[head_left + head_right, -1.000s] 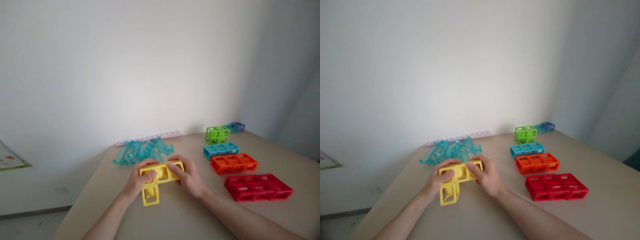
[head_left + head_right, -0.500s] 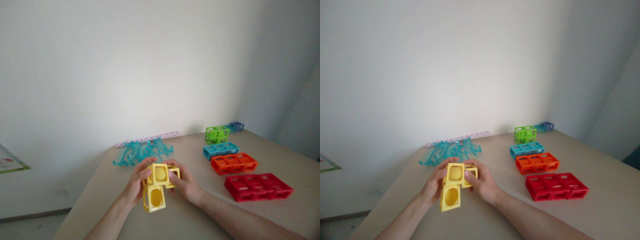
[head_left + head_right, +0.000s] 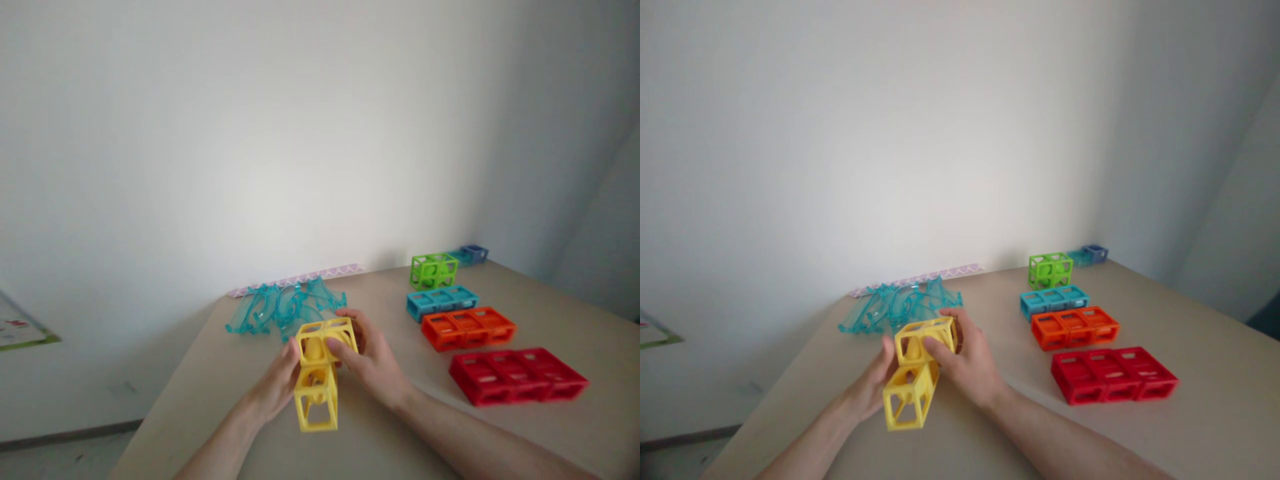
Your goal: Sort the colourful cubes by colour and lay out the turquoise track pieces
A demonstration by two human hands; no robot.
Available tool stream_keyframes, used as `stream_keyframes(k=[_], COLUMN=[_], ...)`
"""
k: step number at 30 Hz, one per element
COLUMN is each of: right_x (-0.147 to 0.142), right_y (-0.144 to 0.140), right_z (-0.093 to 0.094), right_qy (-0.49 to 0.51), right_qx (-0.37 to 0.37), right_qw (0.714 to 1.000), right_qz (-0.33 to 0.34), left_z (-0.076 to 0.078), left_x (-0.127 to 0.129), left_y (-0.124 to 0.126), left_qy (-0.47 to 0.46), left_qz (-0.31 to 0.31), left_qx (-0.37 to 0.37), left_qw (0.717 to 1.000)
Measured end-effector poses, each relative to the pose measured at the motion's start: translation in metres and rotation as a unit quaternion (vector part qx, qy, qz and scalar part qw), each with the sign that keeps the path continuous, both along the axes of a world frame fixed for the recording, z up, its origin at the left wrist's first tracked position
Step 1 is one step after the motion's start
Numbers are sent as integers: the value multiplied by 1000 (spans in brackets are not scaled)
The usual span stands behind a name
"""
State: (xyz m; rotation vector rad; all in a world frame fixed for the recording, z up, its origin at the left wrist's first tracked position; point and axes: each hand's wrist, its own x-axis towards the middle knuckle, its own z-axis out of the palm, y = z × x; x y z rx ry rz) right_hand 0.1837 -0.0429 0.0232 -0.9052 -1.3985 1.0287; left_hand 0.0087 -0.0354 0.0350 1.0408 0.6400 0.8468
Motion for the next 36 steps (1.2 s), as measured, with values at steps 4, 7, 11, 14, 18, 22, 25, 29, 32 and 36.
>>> stream_keyframes(k=[4, 7, 11, 14, 18, 22, 25, 29, 32, 36], right_x=[-1, 0, 0, -2, -5, -6, -6, -4, -1, 2], right_y=[-5, -11, -18, -22, -20, -14, -10, -9, -12, -18], right_z=[2, 5, 13, 18, 17, 11, 7, 6, 8, 13], right_qy=[-20, -55, -145, -209, -194, -136, -102, -82, -130, -187], right_qx=[10, 25, 95, 136, 97, 47, 16, 18, 98, 204], right_qw=[999, 998, 985, 968, 976, 989, 994, 996, 985, 958], right_qz=[24, 26, 7, 24, 3, 24, 34, -16, -60, -70], left_z=[2, 0, -6, -7, -7, -8, -8, -5, -4, -5], left_x=[6, 10, 10, 9, 11, 14, 14, 12, 10, 10], left_y=[-1, 5, 11, 10, 7, 8, 10, 11, 13, 14], left_qy=[28, 14, 19, 56, 48, 43, 33, 15, 36, 57], left_qz=[78, 159, 297, 354, 333, 321, 323, 324, 347, 335], left_qx=[57, 55, 87, 144, 146, 119, 98, 83, 129, 152], left_qw=[995, 986, 951, 923, 930, 939, 941, 942, 928, 928])
